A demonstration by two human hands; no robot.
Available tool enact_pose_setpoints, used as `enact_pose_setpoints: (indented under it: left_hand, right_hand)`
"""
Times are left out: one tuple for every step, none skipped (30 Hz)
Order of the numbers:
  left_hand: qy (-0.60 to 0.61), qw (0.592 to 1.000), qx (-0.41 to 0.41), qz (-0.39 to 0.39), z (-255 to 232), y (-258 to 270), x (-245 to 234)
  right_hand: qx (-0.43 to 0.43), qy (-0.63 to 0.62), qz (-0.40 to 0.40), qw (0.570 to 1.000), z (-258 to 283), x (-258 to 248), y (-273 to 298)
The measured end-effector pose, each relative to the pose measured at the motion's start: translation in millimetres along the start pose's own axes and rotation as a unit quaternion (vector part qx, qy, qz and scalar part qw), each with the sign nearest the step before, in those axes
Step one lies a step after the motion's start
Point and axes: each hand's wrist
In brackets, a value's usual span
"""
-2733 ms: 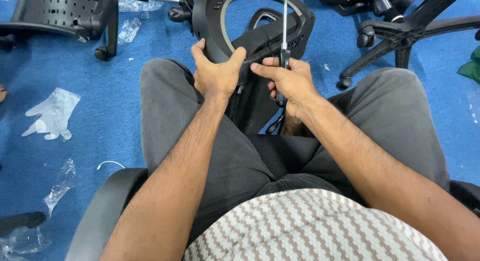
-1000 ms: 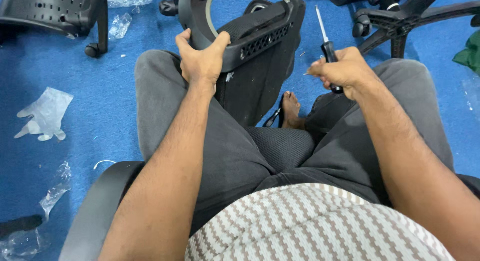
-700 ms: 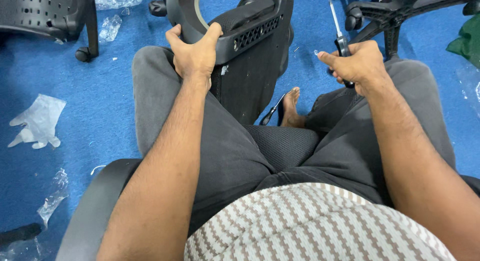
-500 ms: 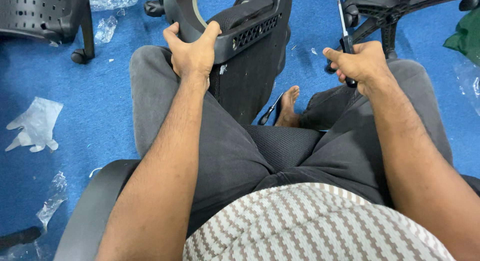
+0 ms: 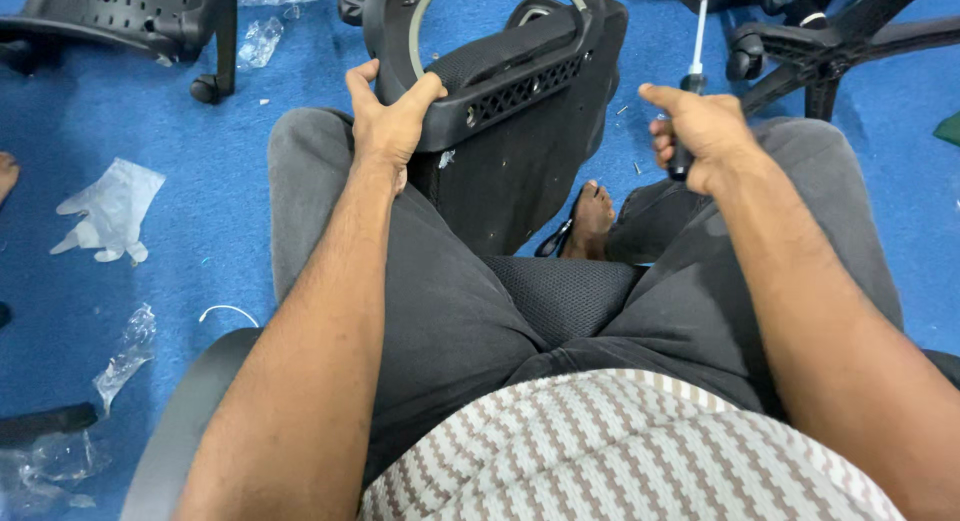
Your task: The person uses a screwdriver to attach a black plastic frame to a chair backrest. They align the frame, insert screws, and tighten them to secure the components together.
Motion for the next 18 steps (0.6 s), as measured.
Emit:
enact_pose_setpoints:
  left_hand:
    - [0.004, 1.000, 0.004, 0.014, 2, -2, -3]
    - [0.008, 1.000, 0.007, 0.028, 4, -3, -7]
    - [0.012, 0.999, 0.010, 0.041, 6, -4, -11]
    - [0.010, 0.998, 0.011, 0.054, 9, -4, -14]
    - [0.008, 0.998, 0.011, 0.066, 11, -2, -17]
    - [0.006, 0.997, 0.012, 0.079, 12, -1, -20]
    - [-0.005, 0.996, 0.002, 0.086, 13, 1, -23]
    - [-0.016, 0.995, -0.007, 0.095, 14, 3, -25]
    - [-0.026, 0.994, -0.016, 0.104, 14, 6, -28]
    - [-0.042, 0.993, -0.016, 0.107, 14, 9, -30]
    - [-0.057, 0.992, -0.015, 0.110, 14, 11, -32]
    - [-0.073, 0.991, -0.014, 0.113, 13, 13, -34]
    - [-0.098, 0.988, -0.021, 0.115, 12, 15, -36]
    - [-0.124, 0.985, -0.026, 0.116, 10, 17, -38]
    - [-0.149, 0.981, -0.032, 0.117, 10, 19, -40]
    - [-0.159, 0.979, -0.038, 0.118, 10, 20, -41]
    - [-0.170, 0.977, -0.044, 0.118, 11, 21, -42]
    - [-0.180, 0.975, -0.050, 0.121, 12, 21, -42]
  right_hand:
    - [0.017, -0.038, 0.028, 0.999, -4, 12, -4]
    - [0.035, -0.076, 0.058, 0.995, -9, 26, -8]
    - [0.054, -0.113, 0.086, 0.988, -14, 40, -11]
    - [0.073, -0.130, 0.088, 0.985, -18, 52, -13]
    - [0.093, -0.146, 0.089, 0.981, -22, 64, -14]
    - [0.112, -0.162, 0.090, 0.976, -25, 74, -16]
    - [0.115, -0.175, 0.083, 0.974, -28, 82, -16]
    - [0.117, -0.187, 0.075, 0.972, -30, 88, -16]
    - [0.119, -0.200, 0.066, 0.970, -31, 92, -17]
    - [0.133, -0.196, 0.063, 0.970, -32, 93, -19]
    - [0.147, -0.191, 0.060, 0.969, -32, 93, -23]
    - [0.160, -0.187, 0.057, 0.967, -32, 93, -27]
    - [0.170, -0.184, 0.065, 0.966, -33, 93, -30]
    - [0.180, -0.181, 0.073, 0.964, -35, 93, -34]
    - [0.189, -0.178, 0.081, 0.962, -37, 94, -37]
    - [0.193, -0.195, 0.094, 0.957, -40, 94, -41]
    - [0.196, -0.211, 0.107, 0.952, -44, 95, -44]
    - [0.199, -0.227, 0.117, 0.946, -48, 96, -48]
Point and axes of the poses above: each hand's wrist, its own y-axis away from the middle knuckle, its own x-axis out of the palm, z = x × y, and after that the axes turned 9 degrees about -x, right-handed
